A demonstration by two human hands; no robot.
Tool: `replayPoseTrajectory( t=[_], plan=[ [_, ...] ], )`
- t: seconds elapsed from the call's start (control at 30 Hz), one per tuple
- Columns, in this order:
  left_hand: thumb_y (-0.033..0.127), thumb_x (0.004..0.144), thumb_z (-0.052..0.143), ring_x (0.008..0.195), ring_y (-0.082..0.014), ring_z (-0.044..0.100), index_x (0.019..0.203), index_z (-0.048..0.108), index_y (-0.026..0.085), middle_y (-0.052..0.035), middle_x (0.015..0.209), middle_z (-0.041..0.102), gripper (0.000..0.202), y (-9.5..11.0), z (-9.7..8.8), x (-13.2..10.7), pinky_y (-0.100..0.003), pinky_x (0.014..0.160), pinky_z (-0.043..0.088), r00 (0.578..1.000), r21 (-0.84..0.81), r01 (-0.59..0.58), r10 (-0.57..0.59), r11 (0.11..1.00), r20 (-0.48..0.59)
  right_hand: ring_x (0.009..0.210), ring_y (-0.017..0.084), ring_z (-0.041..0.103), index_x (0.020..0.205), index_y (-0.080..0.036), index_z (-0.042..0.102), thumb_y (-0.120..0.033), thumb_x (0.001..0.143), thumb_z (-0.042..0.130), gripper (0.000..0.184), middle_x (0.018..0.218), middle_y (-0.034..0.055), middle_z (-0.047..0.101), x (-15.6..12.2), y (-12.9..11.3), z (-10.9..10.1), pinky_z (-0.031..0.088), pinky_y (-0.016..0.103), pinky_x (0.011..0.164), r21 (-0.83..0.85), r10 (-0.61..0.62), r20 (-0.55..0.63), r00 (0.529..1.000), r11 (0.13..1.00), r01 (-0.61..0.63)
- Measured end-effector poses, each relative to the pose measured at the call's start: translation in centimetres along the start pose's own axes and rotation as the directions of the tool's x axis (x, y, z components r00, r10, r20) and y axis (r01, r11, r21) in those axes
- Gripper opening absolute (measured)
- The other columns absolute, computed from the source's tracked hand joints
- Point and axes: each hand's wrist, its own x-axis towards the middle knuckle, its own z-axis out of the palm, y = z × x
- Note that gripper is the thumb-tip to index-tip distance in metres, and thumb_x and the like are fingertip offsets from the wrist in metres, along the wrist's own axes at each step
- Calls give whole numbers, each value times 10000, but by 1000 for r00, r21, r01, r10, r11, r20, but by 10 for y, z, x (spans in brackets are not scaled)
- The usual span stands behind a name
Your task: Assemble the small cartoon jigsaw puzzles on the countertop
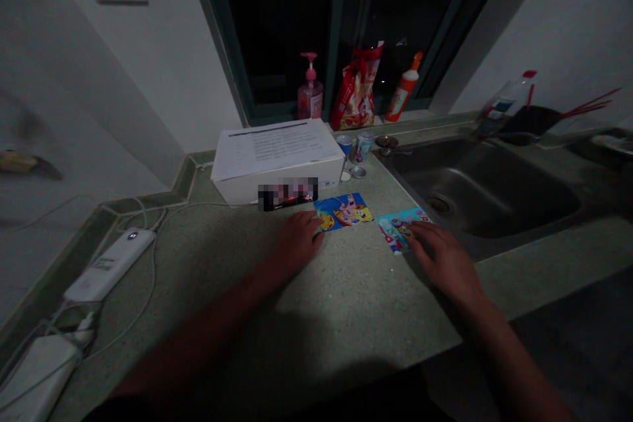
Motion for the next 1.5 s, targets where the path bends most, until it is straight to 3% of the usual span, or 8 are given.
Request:
replayPoseTrajectory(
  t=[0.17,0.3,0.63,0.9,1.1,1.27,1.5],
  plan=[
    [217,962,665,1268,-303,622,1249,715,187,-128,1327,698,292,0,0,-9,-518,1129,504,1000,-1,3,-3,1000,-1,1351,346,612,1392,-240,658,-432,1041,522,422,1465,132,648,37,-11,15,493,585,1152,17,-146,176,974,989,145],
    [211,964,655,1284,-309,613,1268,710,177,-134,1351,690,311,-1,0,-13,-525,1139,494,1000,-10,12,-12,1000,-1,1383,368,583,1425,-196,627,-478,1043,513,488,1509,182,597,43,-4,30,482,587,1151,-22,-180,254,950,981,192],
    [225,976,649,1302,-310,597,1280,706,182,-142,1368,673,312,-1,1,-13,-524,1140,484,1000,-11,-3,3,1000,-1,1408,370,544,1445,-200,593,-522,1066,431,523,1514,189,574,31,7,29,395,652,1174,-102,-162,264,951,976,194],
    [214,965,649,1285,-303,605,1295,698,196,-134,1362,674,333,-2,1,-13,-521,1118,503,1000,-24,-12,12,1000,-3,1352,376,582,1437,-183,605,-513,1058,442,528,1476,201,594,34,19,30,412,634,1163,-101,-151,251,956,978,181],
    [206,964,643,1294,-311,596,1279,706,200,-134,1365,669,321,-3,1,-13,-538,1121,494,1000,-19,-19,19,1000,-11,1339,366,590,1444,-249,601,-525,1051,463,500,1464,166,606,24,16,28,413,642,1157,-84,-143,225,964,983,165],
    [210,977,639,1292,-312,595,1283,707,164,-148,1362,673,317,-1,-1,-13,-523,1127,491,1000,-13,-18,18,1000,3,1352,364,580,1451,-238,592,-515,1060,461,497,1468,168,596,10,6,24,392,639,1180,-74,-141,232,962,984,162],
    [193,993,626,1232,-282,621,1246,725,207,-99,1311,707,272,2,2,-8,-494,1105,506,999,-23,-49,49,999,11,1364,382,562,1435,-206,603,-512,1063,456,503,1507,187,562,-10,0,17,428,619,1165,-93,-111,181,977,987,129]
  ],
)
